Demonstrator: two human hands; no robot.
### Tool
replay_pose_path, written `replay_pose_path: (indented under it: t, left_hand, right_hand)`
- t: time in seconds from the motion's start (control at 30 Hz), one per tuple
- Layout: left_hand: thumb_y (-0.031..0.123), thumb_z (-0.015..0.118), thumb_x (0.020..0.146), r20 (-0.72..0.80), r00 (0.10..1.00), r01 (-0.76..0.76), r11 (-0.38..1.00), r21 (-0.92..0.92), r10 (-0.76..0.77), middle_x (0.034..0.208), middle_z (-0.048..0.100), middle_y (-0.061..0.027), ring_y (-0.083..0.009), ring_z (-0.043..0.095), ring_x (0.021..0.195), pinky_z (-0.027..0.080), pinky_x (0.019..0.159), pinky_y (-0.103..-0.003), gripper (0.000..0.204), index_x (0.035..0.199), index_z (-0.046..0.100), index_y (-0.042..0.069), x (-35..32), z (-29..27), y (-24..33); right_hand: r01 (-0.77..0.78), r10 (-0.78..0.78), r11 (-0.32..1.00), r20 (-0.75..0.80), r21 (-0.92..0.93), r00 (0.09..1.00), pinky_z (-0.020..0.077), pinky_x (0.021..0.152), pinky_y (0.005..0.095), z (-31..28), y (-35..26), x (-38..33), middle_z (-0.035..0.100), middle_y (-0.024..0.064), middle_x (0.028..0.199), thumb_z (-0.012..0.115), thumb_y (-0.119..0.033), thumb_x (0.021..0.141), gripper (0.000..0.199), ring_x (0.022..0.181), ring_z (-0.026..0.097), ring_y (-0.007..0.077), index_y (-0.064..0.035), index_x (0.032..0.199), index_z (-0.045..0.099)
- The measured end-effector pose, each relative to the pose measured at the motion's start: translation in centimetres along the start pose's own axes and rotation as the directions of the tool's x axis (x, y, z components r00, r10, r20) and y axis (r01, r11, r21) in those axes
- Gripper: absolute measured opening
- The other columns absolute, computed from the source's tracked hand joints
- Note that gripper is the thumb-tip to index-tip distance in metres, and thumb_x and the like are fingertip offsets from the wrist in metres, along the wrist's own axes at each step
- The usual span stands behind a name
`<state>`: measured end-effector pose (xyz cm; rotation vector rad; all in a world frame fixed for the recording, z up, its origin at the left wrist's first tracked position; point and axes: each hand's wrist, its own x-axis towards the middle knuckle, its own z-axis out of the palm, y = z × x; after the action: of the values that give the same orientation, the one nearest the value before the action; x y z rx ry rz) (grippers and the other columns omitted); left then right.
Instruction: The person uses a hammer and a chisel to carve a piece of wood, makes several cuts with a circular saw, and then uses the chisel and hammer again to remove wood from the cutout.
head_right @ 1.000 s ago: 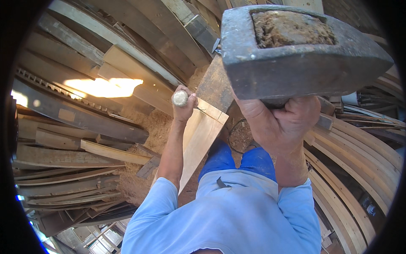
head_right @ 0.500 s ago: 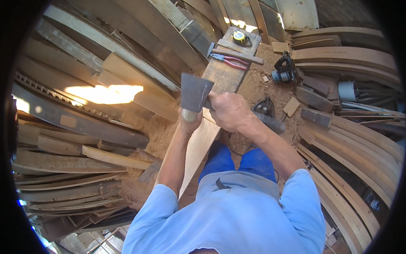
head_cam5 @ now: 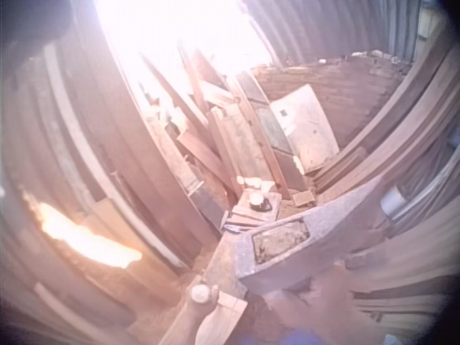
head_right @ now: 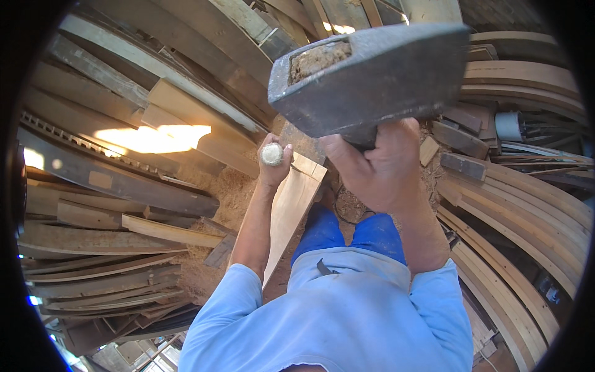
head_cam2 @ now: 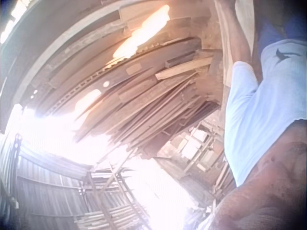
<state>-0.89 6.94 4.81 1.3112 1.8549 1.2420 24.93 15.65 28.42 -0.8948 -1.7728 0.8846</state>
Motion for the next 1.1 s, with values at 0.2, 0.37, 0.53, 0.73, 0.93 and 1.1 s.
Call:
replay_pose_path:
  t: [0.2,0.37,0.53,0.73,0.93,1.1]
  left_hand:
    - [0.001,0.069,0.081,0.087,0.900,-0.435,0.861,0.265,0.428,0.111,0.073,-0.0153,-0.0239,0.071,0.102,0.053,0.094,-0.035,0.040,0.121,0.066,0.000,-0.2,1.2,2.0]
    - [-0.002,0.071,0.081,-0.220,0.957,-0.191,0.982,0.006,0.188,0.087,0.066,-0.0055,-0.0147,0.064,0.081,0.051,0.075,-0.029,0.023,0.102,0.062,0.002,-0.4,1.9,1.3]
    - [-0.001,0.070,0.086,-0.114,0.993,-0.048,0.987,-0.151,0.031,0.074,0.055,0.0001,-0.0097,0.056,0.066,0.047,0.062,-0.027,0.018,0.090,0.053,0.005,0.8,1.7,1.0]
    - [0.003,0.070,0.088,0.044,0.993,0.121,0.960,-0.251,-0.114,0.066,0.056,-0.0002,-0.0101,0.059,0.058,0.047,0.055,-0.027,0.018,0.089,0.052,0.005,-0.2,1.5,1.4]
    - [0.007,0.074,0.084,0.064,0.997,-0.042,0.998,-0.038,0.044,0.065,0.054,-0.0036,-0.0181,0.055,0.062,0.046,0.060,-0.035,0.022,0.082,0.053,0.006,-1.4,2.1,1.8]
    - [0.003,0.074,0.080,0.015,0.868,-0.484,0.838,0.252,0.497,0.082,0.071,-0.0098,-0.0213,0.070,0.077,0.054,0.072,-0.032,0.024,0.103,0.066,0.003,-0.8,3.0,3.1]
  right_hand:
    - [0.103,0.334,0.840,0.657,-0.533,0.675,0.0576,0.076,0.0494,7.4,8.8,-3.3,0.073,0.0211,0.091,0.065,-0.015,0.088,0.018,0.085,0.073,0.0384,-0.0008,0.098,0.067]
    - [-0.105,0.276,0.941,0.552,-0.321,0.787,0.0564,0.079,0.0518,5.6,7.1,-3.0,0.071,0.0257,0.092,0.066,-0.018,0.087,0.026,0.088,0.070,0.0441,0.0015,0.104,0.064]
    - [-0.334,0.333,0.940,0.420,-0.074,0.844,0.0562,0.076,0.0383,2.5,4.3,-2.5,0.073,0.0180,0.086,0.073,-0.015,0.086,0.026,0.079,0.073,0.0302,0.0016,0.106,0.068]
    - [-0.077,0.076,0.997,0.177,0.000,0.981,0.0557,0.072,0.0357,-1.7,1.7,-0.5,0.073,0.0132,0.086,0.075,-0.014,0.087,0.020,0.075,0.071,0.0240,-0.0004,0.101,0.071]
    - [0.124,-0.122,0.992,-0.074,0.024,0.990,0.0555,0.065,0.0365,1.2,1.7,-1.1,0.071,0.0086,0.074,0.074,-0.014,0.088,0.013,0.065,0.069,0.0236,-0.0010,0.089,0.073]
    - [0.055,0.313,0.873,0.644,-0.484,0.698,0.0573,0.079,0.0492,5.5,7.9,-3.3,0.071,0.0238,0.088,0.068,-0.016,0.086,0.019,0.087,0.072,0.0408,-0.0002,0.096,0.066]
